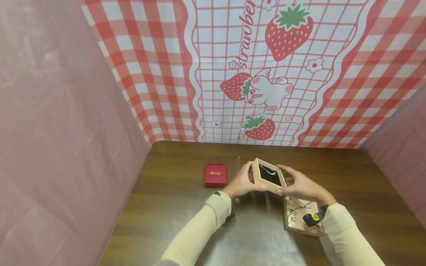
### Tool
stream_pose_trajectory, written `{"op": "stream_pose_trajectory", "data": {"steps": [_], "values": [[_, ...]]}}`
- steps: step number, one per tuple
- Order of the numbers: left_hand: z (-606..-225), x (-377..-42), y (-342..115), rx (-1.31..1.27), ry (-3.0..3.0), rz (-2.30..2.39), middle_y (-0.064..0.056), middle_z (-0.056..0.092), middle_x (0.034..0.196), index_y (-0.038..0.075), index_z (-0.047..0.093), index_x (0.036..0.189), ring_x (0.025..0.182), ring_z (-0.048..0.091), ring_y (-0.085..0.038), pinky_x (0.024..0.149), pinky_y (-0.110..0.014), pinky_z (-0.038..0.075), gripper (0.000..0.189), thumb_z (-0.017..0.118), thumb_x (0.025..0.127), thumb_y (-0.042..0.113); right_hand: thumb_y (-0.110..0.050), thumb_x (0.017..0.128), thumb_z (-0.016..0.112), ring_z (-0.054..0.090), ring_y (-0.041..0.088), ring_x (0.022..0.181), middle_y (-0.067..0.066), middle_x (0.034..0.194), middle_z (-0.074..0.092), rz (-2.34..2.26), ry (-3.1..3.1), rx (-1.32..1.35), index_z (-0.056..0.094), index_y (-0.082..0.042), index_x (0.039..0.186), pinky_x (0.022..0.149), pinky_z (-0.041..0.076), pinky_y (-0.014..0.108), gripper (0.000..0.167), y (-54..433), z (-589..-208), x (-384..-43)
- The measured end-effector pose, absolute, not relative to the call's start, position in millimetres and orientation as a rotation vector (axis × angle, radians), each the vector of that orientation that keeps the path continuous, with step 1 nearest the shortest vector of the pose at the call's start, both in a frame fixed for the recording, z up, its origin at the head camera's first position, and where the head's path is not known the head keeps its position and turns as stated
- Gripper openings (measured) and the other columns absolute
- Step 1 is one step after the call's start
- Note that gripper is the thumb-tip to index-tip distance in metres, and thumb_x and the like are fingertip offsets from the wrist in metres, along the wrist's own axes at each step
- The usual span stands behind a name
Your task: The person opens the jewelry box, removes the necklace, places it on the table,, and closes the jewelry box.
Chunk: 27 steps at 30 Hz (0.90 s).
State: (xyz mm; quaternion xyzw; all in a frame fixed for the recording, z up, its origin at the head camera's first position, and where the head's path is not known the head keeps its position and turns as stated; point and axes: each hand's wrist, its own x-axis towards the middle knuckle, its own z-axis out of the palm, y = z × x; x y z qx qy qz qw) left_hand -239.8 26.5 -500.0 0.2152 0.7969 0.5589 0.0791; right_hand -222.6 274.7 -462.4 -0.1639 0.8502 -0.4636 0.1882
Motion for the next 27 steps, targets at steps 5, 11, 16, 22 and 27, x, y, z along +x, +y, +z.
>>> {"op": "stream_pose_trajectory", "data": {"steps": [5,11,16,22,27], "values": [[-496.7,-238.8,25.8,0.638,2.464,1.541,-0.006,0.049,0.127,0.017,0.037,0.141,0.117,0.052,-0.020,0.098,-0.032,0.047,0.089,0.086,0.070,0.037,-0.020,0.077,0.082,0.062,0.035,0.104,0.029,0.120,0.059,-1.309,2.390,-0.425,0.021,-0.003,0.152,0.073,0.059,0.038,0.098,275.1,-459.4,-223.0],[-487.4,-236.4,25.2,0.620,2.510,1.394,-0.009,0.038,0.148,0.015,0.021,0.155,0.135,0.042,-0.021,0.111,-0.039,0.039,0.110,0.085,0.070,0.042,-0.018,0.074,0.083,0.062,0.032,0.100,0.027,0.116,0.059,-1.311,2.401,-0.405,0.023,-0.005,0.150,0.070,0.059,0.042,0.098,275.9,-455.9,-222.2],[-482.5,-235.9,25.6,0.657,2.597,1.281,-0.009,0.033,0.154,0.014,0.016,0.157,0.141,0.035,-0.020,0.115,-0.040,0.035,0.116,0.085,0.069,0.043,-0.020,0.072,0.085,0.063,0.028,0.095,0.024,0.112,0.062,-1.278,2.460,-0.424,0.027,-0.006,0.148,0.068,0.059,0.042,0.097,275.3,-453.4,-221.6],[-479.7,-237.0,25.3,0.726,2.668,1.211,-0.008,0.032,0.155,0.014,0.016,0.156,0.143,0.032,-0.021,0.117,-0.039,0.033,0.117,0.086,0.068,0.045,-0.024,0.070,0.087,0.064,0.026,0.093,0.022,0.111,0.061,-1.221,2.525,-0.408,0.029,-0.008,0.147,0.067,0.058,0.041,0.099,274.3,-451.3,-221.7],[-475.5,-238.4,21.7,0.787,2.684,1.201,-0.008,0.031,0.157,0.014,0.018,0.156,0.144,0.031,-0.021,0.118,-0.039,0.031,0.116,0.086,0.068,0.043,-0.027,0.069,0.087,0.062,0.028,0.096,0.021,0.114,0.059,-1.195,2.546,-0.413,0.028,-0.007,0.148,0.068,0.057,0.038,0.101,274.2,-449.6,-221.6]]}}
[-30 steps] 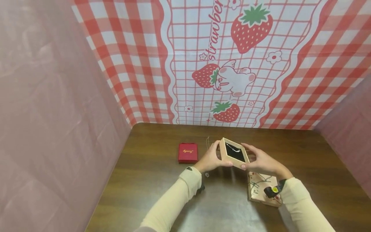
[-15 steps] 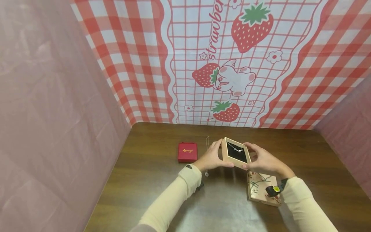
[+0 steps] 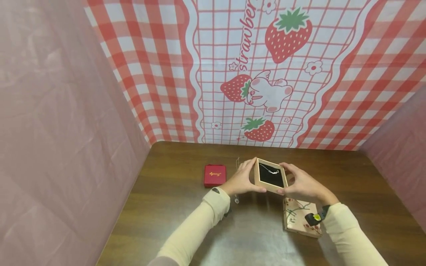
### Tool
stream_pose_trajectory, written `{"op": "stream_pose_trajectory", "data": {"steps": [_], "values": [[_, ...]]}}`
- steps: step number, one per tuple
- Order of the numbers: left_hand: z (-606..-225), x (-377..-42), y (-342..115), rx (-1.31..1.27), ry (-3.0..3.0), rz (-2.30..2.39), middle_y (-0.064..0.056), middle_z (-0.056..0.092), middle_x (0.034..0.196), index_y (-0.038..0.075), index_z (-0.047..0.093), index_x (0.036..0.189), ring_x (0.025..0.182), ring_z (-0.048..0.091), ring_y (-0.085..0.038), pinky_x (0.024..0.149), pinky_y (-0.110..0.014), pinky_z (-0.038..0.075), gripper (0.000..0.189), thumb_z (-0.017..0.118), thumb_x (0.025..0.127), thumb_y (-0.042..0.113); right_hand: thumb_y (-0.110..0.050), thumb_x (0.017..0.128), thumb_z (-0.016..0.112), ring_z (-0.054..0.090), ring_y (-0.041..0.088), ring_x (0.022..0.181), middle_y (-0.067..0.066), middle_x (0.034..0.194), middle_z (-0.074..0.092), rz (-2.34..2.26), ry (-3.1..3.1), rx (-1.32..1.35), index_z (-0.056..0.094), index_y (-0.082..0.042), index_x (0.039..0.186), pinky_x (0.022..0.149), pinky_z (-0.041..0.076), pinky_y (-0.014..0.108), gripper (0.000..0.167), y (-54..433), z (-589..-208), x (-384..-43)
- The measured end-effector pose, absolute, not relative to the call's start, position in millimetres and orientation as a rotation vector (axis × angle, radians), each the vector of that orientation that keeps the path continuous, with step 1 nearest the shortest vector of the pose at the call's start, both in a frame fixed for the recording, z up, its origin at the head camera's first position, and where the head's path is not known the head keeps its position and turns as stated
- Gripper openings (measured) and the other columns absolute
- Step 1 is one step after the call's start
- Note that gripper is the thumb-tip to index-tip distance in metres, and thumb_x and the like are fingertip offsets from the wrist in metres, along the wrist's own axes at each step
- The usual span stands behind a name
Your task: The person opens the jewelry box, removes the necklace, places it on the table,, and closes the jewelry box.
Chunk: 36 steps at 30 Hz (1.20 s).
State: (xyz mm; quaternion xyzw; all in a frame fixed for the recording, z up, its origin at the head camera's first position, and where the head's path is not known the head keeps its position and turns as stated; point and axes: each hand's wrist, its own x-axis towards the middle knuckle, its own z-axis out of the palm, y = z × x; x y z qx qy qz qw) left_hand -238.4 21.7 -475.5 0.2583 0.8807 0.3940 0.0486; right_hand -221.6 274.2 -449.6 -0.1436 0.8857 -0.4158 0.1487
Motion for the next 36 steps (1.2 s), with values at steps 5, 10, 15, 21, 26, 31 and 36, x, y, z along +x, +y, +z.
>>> {"op": "stream_pose_trajectory", "data": {"steps": [5,10,15,21,26,31,36], "values": [[-473.4,-240.8,19.2,0.813,2.685,1.197,-0.008,0.034,0.155,0.014,0.020,0.155,0.143,0.032,-0.019,0.117,-0.039,0.031,0.112,0.085,0.069,0.043,-0.029,0.067,0.088,0.062,0.027,0.098,0.020,0.118,0.057,-1.153,2.596,-0.447,0.031,-0.006,0.146,0.069,0.055,0.035,0.100,274.1,-448.7,-222.8],[-473.2,-245.6,19.9,0.818,2.698,1.160,-0.009,0.034,0.155,0.010,0.023,0.154,0.142,0.032,-0.020,0.118,-0.036,0.031,0.111,0.086,0.068,0.042,-0.035,0.066,0.089,0.060,0.026,0.100,0.014,0.119,0.057,-1.028,2.718,-0.524,0.035,-0.004,0.144,0.075,0.053,0.035,0.099,272.9,-445.9,-225.5],[-472.0,-249.7,22.3,0.815,2.715,1.088,-0.009,0.035,0.155,0.009,0.020,0.154,0.142,0.034,-0.021,0.118,-0.036,0.030,0.114,0.087,0.068,0.042,-0.040,0.064,0.089,0.058,0.028,0.104,0.015,0.122,0.056,-0.901,2.819,-0.584,0.037,0.000,0.142,0.082,0.051,0.044,0.101,271.7,-444.4,-229.0],[-475.3,-255.6,25.9,0.801,2.764,1.002,-0.009,0.036,0.155,0.010,0.019,0.155,0.142,0.034,-0.022,0.119,-0.035,0.029,0.116,0.087,0.067,0.042,-0.036,0.060,0.091,0.057,0.033,0.110,0.017,0.123,0.056,-0.824,2.873,-0.621,0.040,0.001,0.140,0.087,0.049,0.047,0.102,270.6,-448.7,-237.8],[-479.7,-259.9,29.6,0.767,2.763,0.947,-0.009,0.038,0.155,0.010,0.020,0.155,0.141,0.036,-0.023,0.118,-0.036,0.031,0.115,0.086,0.066,0.043,-0.034,0.057,0.092,0.057,0.037,0.110,0.021,0.123,0.056,-0.778,2.884,-0.651,0.042,0.004,0.139,0.086,0.049,0.049,0.103,272.2,-454.2,-244.9],[-482.1,-263.0,31.5,0.703,2.756,0.914,-0.010,0.039,0.154,0.010,0.019,0.155,0.140,0.037,-0.024,0.116,-0.039,0.033,0.116,0.086,0.067,0.044,-0.034,0.056,0.092,0.056,0.041,0.113,0.025,0.127,0.054,-0.731,2.874,-0.688,0.042,0.006,0.138,0.092,0.048,0.057,0.103,271.0,-456.2,-253.7],[-482.3,-267.9,37.4,0.673,2.744,0.922,-0.009,0.038,0.155,0.013,0.017,0.156,0.141,0.037,-0.025,0.116,-0.040,0.034,0.117,0.085,0.067,0.047,-0.028,0.056,0.091,0.056,0.042,0.113,0.026,0.127,0.053,-0.717,2.868,-0.672,0.042,0.006,0.137,0.091,0.048,0.058,0.101,274.1,-458.3,-260.7]]}}
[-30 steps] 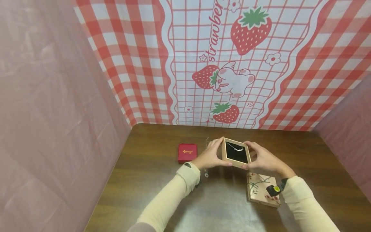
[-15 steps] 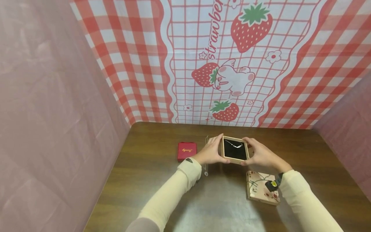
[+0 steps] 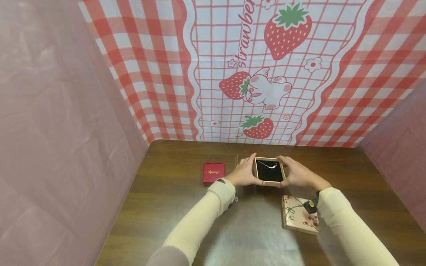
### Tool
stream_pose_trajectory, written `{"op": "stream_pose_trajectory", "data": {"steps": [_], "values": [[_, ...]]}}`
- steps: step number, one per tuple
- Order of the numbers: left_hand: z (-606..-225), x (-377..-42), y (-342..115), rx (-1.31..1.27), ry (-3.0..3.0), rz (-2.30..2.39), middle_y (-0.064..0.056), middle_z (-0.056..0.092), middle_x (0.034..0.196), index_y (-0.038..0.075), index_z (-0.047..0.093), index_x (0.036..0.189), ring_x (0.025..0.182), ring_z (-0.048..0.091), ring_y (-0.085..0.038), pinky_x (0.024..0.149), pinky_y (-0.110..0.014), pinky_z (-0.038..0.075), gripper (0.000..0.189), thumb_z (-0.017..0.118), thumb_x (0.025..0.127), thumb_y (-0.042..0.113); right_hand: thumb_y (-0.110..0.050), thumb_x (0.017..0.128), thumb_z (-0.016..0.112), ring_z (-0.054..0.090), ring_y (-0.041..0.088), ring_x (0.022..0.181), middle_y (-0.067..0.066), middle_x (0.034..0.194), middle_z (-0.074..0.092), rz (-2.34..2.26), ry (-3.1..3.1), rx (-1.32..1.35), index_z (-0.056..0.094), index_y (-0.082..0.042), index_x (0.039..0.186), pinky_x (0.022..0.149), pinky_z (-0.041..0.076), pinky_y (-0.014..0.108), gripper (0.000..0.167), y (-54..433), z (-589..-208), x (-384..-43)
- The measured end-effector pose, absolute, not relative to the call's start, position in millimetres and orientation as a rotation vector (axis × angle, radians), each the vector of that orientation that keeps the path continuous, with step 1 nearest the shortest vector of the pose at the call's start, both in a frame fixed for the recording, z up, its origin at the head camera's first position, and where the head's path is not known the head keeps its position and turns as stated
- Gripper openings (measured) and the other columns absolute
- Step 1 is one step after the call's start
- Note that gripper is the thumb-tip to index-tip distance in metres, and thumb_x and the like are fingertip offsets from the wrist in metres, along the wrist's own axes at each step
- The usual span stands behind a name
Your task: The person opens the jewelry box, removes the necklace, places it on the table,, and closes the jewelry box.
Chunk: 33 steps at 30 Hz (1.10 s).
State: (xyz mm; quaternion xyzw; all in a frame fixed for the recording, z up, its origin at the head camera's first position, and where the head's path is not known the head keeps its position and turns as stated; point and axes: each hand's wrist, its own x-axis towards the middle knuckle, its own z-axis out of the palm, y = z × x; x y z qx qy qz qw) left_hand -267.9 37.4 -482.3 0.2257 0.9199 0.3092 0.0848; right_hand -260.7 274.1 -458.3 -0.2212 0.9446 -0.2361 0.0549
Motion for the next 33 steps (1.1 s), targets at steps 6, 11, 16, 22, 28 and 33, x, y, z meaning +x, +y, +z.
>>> {"op": "stream_pose_trajectory", "data": {"steps": [6,11,16,22,28,33], "values": [[-483.9,-273.9,44.2,0.638,2.748,0.903,-0.008,0.043,0.151,0.011,0.024,0.153,0.137,0.041,-0.025,0.112,-0.037,0.038,0.113,0.087,0.065,0.043,-0.025,0.056,0.091,0.055,0.045,0.114,0.027,0.130,0.052,-0.735,2.836,-0.650,0.040,0.006,0.139,0.092,0.047,0.059,0.103,277.4,-468.5,-270.3],[-491.1,-278.2,46.0,0.588,2.699,0.940,-0.008,0.044,0.151,0.011,0.028,0.152,0.137,0.041,-0.024,0.111,-0.036,0.040,0.110,0.089,0.065,0.041,-0.026,0.054,0.092,0.055,0.043,0.112,0.027,0.126,0.053,-0.750,2.816,-0.633,0.041,0.006,0.137,0.091,0.048,0.058,0.103,278.4,-479.9,-276.1],[-502.9,-282.8,47.6,0.552,2.684,0.952,-0.007,0.048,0.147,0.013,0.030,0.151,0.134,0.044,-0.022,0.109,-0.035,0.042,0.108,0.089,0.065,0.042,-0.024,0.053,0.093,0.057,0.041,0.110,0.025,0.124,0.055,-0.755,2.811,-0.638,0.043,0.006,0.135,0.092,0.048,0.057,0.101,278.8,-488.2,-279.9],[-513.1,-282.1,50.4,0.540,2.670,0.917,-0.007,0.052,0.142,0.013,0.032,0.150,0.130,0.046,-0.021,0.108,-0.033,0.042,0.107,0.089,0.065,0.043,-0.024,0.051,0.092,0.058,0.037,0.107,0.023,0.120,0.058,-0.721,2.793,-0.627,0.045,0.006,0.133,0.091,0.048,0.055,0.099,281.2,-497.5,-280.8],[-513.3,-278.4,53.0,0.545,2.679,0.856,-0.007,0.056,0.137,0.011,0.037,0.147,0.128,0.048,-0.022,0.105,-0.034,0.044,0.103,0.090,0.064,0.042,-0.023,0.053,0.093,0.060,0.033,0.102,0.024,0.118,0.058,-0.724,2.760,-0.635,0.043,0.011,0.133,0.088,0.051,0.051,0.101,283.1,-505.6,-277.3],[-519.0,-277.8,58.9,0.540,2.711,0.809,-0.006,0.056,0.139,0.014,0.036,0.148,0.129,0.048,-0.023,0.107,-0.035,0.042,0.106,0.090,0.062,0.045,-0.026,0.053,0.093,0.058,0.030,0.100,0.021,0.116,0.060,-0.685,2.770,-0.631,0.045,0.008,0.132,0.088,0.050,0.051,0.098,285.2,-505.7,-274.3]]}}
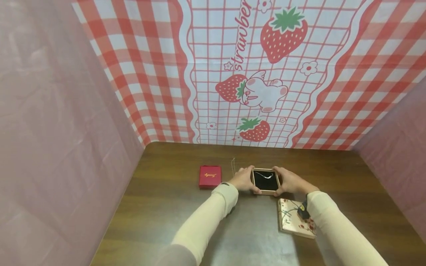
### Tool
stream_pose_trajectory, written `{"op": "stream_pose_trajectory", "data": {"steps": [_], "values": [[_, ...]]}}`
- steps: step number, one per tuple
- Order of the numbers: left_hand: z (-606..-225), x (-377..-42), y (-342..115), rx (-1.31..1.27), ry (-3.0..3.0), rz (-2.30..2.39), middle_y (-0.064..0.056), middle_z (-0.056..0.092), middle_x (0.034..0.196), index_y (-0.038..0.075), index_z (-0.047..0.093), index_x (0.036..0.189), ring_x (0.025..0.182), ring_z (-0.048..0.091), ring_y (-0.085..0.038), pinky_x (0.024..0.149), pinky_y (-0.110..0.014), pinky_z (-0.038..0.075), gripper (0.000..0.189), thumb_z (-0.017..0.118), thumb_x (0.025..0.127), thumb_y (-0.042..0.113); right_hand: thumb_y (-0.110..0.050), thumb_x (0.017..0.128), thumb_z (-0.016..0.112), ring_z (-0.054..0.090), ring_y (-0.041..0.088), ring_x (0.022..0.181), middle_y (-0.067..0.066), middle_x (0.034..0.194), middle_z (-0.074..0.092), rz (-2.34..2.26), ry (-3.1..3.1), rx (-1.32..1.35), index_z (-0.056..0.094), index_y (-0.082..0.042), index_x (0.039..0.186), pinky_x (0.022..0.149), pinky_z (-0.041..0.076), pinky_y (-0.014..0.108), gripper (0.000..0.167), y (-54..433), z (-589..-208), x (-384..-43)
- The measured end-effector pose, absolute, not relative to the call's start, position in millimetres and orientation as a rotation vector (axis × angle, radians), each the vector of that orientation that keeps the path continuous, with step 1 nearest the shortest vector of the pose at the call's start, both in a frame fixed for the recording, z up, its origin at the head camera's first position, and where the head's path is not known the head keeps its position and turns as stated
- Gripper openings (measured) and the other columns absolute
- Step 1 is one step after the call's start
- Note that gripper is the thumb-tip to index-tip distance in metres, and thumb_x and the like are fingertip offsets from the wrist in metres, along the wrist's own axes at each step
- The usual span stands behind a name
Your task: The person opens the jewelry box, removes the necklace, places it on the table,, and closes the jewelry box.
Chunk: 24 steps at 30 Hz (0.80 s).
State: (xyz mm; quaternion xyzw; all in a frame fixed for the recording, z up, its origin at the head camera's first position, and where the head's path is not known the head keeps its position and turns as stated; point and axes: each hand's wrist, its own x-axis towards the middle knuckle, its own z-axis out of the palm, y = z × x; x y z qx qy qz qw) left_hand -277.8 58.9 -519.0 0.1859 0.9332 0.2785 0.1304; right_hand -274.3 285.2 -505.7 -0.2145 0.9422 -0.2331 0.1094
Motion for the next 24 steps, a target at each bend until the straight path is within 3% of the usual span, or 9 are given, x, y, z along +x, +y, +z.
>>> {"op": "stream_pose_trajectory", "data": {"steps": [8,18,24], "values": [[-518.9,-277.0,64.5,0.498,2.718,0.819,-0.002,0.057,0.137,0.019,0.034,0.149,0.127,0.050,-0.019,0.106,-0.033,0.042,0.105,0.089,0.063,0.046,-0.025,0.053,0.093,0.056,0.041,0.111,0.029,0.124,0.055,-0.609,2.783,-0.581,0.041,0.011,0.135,0.097,0.045,0.060,0.104,286.5,-496.7,-275.7],[-519.0,-276.6,61.7,0.463,2.691,0.833,-0.001,0.059,0.135,0.021,0.035,0.148,0.126,0.052,-0.019,0.107,-0.036,0.041,0.103,0.090,0.063,0.044,-0.026,0.056,0.094,0.055,0.039,0.111,0.030,0.128,0.053,-0.643,2.739,-0.544,0.037,0.011,0.138,0.096,0.045,0.060,0.106,283.3,-501.3,-274.3],[-521.1,-276.4,58.7,0.452,2.674,0.851,-0.002,0.058,0.136,0.021,0.035,0.147,0.124,0.051,-0.020,0.106,-0.037,0.041,0.103,0.090,0.063,0.043,-0.035,0.062,0.090,0.050,0.047,0.120,0.037,0.136,0.044,-0.639,2.702,-0.527,0.029,0.014,0.143,0.101,0.041,0.063,0.113,280.0,-501.6,-274.7]]}}
